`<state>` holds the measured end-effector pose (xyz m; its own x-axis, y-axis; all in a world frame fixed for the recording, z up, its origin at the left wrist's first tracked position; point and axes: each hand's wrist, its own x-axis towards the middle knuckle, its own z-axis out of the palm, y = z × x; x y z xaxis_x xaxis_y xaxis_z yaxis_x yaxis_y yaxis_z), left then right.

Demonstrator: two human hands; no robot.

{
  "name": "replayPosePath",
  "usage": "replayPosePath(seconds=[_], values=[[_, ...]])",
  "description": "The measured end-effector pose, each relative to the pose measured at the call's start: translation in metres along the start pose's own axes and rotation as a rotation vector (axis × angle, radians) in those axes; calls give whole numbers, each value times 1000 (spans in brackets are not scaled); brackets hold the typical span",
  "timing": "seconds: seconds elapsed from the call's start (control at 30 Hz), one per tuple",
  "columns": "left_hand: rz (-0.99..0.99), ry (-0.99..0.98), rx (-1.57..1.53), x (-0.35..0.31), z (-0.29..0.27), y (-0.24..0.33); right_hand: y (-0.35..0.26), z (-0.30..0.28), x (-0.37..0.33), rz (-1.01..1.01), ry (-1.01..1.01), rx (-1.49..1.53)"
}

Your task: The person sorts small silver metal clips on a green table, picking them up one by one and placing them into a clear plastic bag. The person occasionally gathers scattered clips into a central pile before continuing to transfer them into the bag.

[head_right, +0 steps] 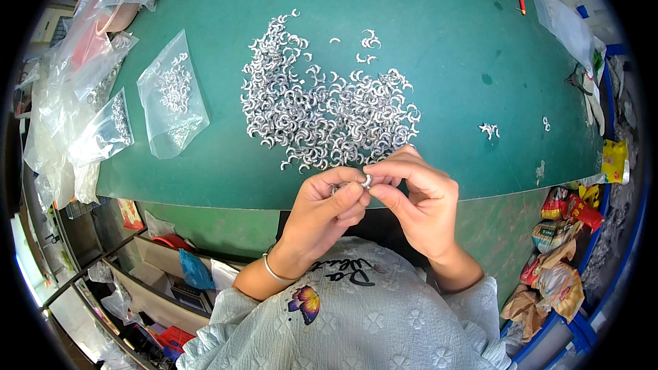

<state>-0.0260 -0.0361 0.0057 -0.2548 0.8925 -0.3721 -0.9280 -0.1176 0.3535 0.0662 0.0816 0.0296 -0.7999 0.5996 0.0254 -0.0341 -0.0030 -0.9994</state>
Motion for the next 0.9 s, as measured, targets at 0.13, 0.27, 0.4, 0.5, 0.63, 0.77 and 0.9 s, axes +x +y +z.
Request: replayPosePath(seconds=[0.13,0.27,0.4,0.5,0.63,0.77,0.9], values=[[-87,-24,-97,2,1,2,1,-1,0,-16,-3,-37],[-171,-43,-168,4,1,4,5,-5,5,3,71,-86],[-194,10,-222,3,5,9,21,-21,23,-57,249,-456],[-168,6,-221,5,3,7,26,-19,35,-169,249,-754],[-48,-33,-105,3,4,7,29,-10,39,-226,218,-1049],[22,-11,-4,3,4,8,27,-10,38,-309,231,-1042],[52,70,70,4,3,3,27,-15,35,-266,251,-793]])
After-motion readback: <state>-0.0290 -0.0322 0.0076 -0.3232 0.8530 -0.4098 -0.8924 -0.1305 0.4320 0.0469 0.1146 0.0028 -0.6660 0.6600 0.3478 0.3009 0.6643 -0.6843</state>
